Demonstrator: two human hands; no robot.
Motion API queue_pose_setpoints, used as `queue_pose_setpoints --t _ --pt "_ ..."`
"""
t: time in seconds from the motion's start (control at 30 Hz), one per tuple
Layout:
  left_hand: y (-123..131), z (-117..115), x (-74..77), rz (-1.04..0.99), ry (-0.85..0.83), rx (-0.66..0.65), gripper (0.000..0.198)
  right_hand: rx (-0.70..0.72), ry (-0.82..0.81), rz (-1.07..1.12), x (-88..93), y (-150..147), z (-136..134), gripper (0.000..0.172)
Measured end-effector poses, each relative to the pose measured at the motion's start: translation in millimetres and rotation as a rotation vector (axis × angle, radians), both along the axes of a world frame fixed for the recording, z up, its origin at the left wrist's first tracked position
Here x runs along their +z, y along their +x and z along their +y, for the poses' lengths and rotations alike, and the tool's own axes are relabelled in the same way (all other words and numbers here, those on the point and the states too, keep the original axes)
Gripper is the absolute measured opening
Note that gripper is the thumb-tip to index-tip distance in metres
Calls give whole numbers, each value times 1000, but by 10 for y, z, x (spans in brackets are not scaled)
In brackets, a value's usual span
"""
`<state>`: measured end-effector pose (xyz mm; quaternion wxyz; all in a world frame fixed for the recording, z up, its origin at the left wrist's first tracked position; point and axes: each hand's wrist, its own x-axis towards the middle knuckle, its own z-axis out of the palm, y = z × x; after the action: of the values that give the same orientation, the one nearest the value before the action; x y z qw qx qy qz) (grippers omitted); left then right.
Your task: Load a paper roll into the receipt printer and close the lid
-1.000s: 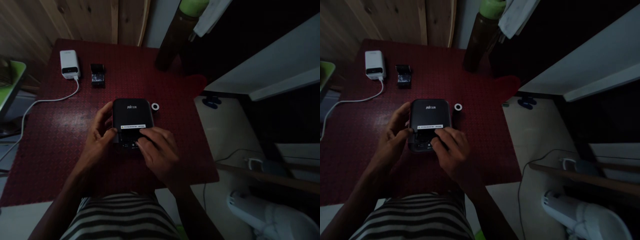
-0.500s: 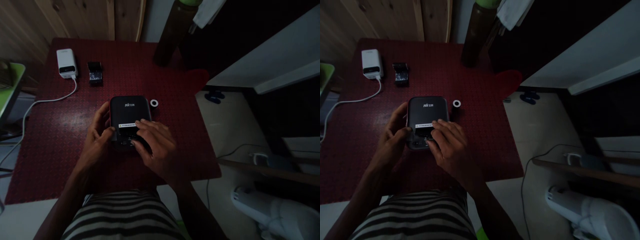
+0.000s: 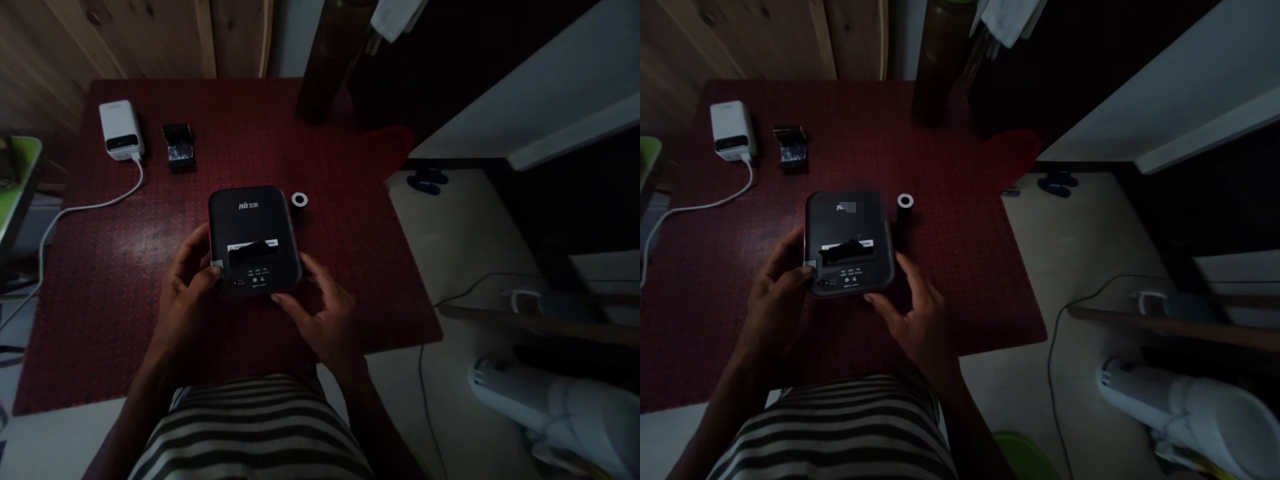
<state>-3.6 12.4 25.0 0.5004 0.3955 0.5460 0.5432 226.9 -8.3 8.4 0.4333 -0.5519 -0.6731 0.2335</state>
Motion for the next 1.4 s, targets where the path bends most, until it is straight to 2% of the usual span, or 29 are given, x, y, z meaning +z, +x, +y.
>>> queue_pose_setpoints --t 0.27,0.5,0.73,0.87,0.97,1.1,1.2,1.3,1.4 --pt "-7 -53 -81 -9 -3 18 62 21 0 -7 30 38 50 55" --pt "0 -33 38 24 -21 -14 60 2 -23 47 2 25 41 54" --pt "77 4 102 -9 -51 59 55 -19 -40 80 -19 -24 25 52" --pt "93 -7 57 -46 -44 89 58 15 -31 103 -12 14 41 54" --pt "96 -31 -24 -63 -14 114 57 60 -19 71 114 132 102 52" --pt "105 -47 -125 -36 78 100 54 107 110 -51 439 203 333 25" --pt "105 -38 -185 14 184 57 53 252 188 -235 640 34 636 26" --pt "97 -37 -226 103 270 47 55 442 48 -527 733 -257 959 28" --pt "83 -52 -245 156 279 32 56 548 -100 -769 752 -498 1177 27"
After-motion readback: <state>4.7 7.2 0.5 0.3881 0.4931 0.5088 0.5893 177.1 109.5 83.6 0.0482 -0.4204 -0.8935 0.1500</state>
